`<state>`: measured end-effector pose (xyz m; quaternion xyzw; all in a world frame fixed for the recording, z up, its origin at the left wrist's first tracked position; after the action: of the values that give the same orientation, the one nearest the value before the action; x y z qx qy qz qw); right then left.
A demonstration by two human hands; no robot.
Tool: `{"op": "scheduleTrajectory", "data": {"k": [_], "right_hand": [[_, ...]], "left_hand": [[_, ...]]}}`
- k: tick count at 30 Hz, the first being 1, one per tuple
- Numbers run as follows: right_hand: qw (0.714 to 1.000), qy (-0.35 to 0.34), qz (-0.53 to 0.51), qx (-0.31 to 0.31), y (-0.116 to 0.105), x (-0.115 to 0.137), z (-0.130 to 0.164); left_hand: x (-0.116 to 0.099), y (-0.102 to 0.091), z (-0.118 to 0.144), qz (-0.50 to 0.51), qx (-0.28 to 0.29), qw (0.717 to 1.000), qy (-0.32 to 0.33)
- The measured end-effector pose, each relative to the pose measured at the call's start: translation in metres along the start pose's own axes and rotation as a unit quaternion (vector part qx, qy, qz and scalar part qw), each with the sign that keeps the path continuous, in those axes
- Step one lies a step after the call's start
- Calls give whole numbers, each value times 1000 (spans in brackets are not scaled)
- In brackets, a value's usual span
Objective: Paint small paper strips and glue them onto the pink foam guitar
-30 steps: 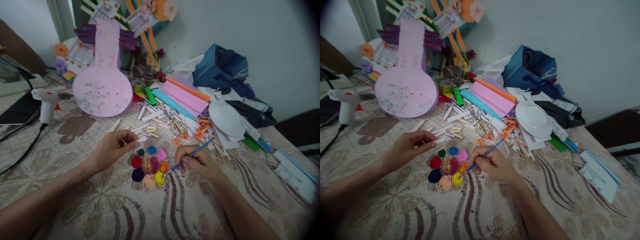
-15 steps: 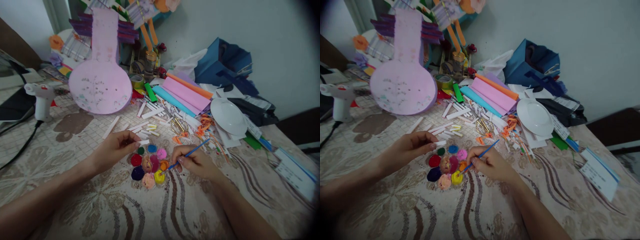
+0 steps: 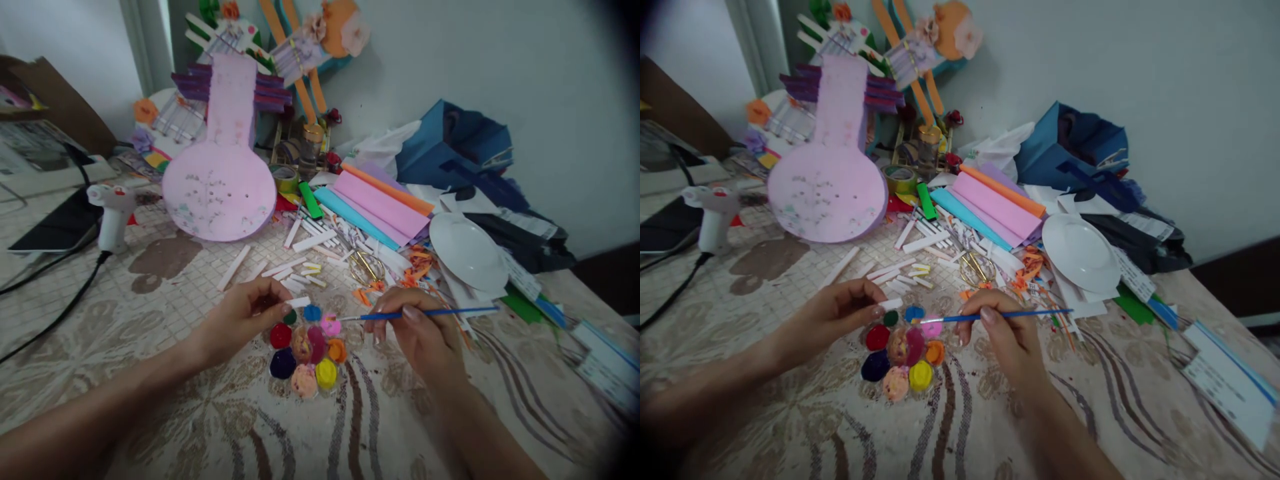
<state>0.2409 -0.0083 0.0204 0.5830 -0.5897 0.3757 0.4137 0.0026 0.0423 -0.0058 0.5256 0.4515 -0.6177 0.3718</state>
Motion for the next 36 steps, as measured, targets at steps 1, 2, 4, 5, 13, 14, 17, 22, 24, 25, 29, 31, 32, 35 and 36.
{"op": "scheduleTrajectory", "data": {"k": [1, 2, 4, 5, 13, 14, 17, 22, 24, 25, 29, 31, 32, 35, 36], "right_hand": [[1000, -10, -3, -27, 2, 2, 1], [999, -10, 3, -51, 4, 2, 2], [997, -10, 19, -77, 7, 2, 5], [996, -11, 25, -85, 9, 2, 7], [992, -18, 91, -88, 18, 3, 14], [989, -42, 122, -74, 20, 6, 17], [965, -124, 231, -11, 28, 17, 24], [919, -218, 324, 56, 36, 25, 32], [909, -232, 343, 51, 38, 26, 33], [905, -237, 350, 48, 38, 26, 33], [894, -257, 365, 51, 40, 26, 34], [894, -258, 363, 46, 39, 26, 34], [895, -256, 364, 44, 38, 25, 34], [890, -258, 373, 52, 36, 26, 34], [886, -262, 379, 61, 36, 26, 34]], "left_hand": [[0, 0, 1, -5, -3, 1000, 5], [0, 1, 2, -12, -7, 1000, 10], [0, 1, 3, -28, -16, 999, 23], [-1, 1, 3, -37, -22, 999, 30], [-13, -2, 8, -148, -111, 974, 135], [-15, -2, 9, -164, -126, 966, 156], [-17, -3, 14, -194, -174, 942, 209], [-19, -2, 18, -228, -225, 902, 288], [-20, -1, 19, -234, -228, 895, 305], [-21, 0, 20, -235, -227, 892, 311], [-21, -1, 21, -240, -236, 884, 325], [-21, -1, 21, -243, -241, 880, 329], [-21, -1, 22, -244, -240, 880, 330], [-22, 0, 22, -240, -239, 880, 332], [-22, 0, 22, -239, -238, 881, 333]]}}
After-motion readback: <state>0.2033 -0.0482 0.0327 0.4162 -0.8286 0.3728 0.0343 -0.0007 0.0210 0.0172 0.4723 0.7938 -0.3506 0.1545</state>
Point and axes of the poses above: each hand's wrist, its own z-axis away from the middle knuckle, its own y-axis out of the palm, x = y × z, the point moved 3 cm from there along -z, towards the middle knuckle, and after that the axes turned 12 degrees about -x, right-handed, at the moved point
